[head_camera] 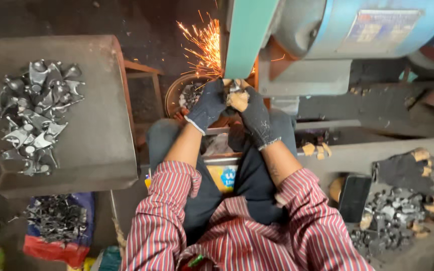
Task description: The person sits on the floor and grinds small cast metal parts against a running belt grinder, producing sparks, then places the ground parts onto a metal tray beside them. They repeatedly pick parts from a bowl, grind them, and set finished pieces on the tray.
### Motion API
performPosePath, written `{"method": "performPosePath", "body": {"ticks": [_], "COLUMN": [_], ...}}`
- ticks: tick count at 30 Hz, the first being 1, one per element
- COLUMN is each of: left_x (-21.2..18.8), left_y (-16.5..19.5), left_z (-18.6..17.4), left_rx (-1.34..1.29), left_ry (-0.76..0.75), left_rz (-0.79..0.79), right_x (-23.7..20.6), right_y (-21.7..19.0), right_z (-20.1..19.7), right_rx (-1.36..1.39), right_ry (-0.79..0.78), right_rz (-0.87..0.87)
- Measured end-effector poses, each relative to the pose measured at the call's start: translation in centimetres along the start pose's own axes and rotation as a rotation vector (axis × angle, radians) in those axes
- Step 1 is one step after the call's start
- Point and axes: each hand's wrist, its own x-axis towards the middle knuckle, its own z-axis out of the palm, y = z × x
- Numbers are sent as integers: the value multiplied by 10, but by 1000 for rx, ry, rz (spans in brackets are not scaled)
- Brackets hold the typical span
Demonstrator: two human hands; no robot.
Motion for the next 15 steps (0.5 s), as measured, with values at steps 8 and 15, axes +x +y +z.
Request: {"method": "performPosePath", "body": {"ticks": [8, 15], "left_x": [-65, -87], "left_y": [88, 132], "left_z": [26, 62], "left_rx": [1042, 375], "left_ry": [44, -24], "left_rz": [204, 45], "right_x": [-79, -96], "right_y": [-98, -58], "right_z": [20, 13], "right_rx": [-786, 486], "right_ry": [89, -196], "right_rz": [-124, 362]}}
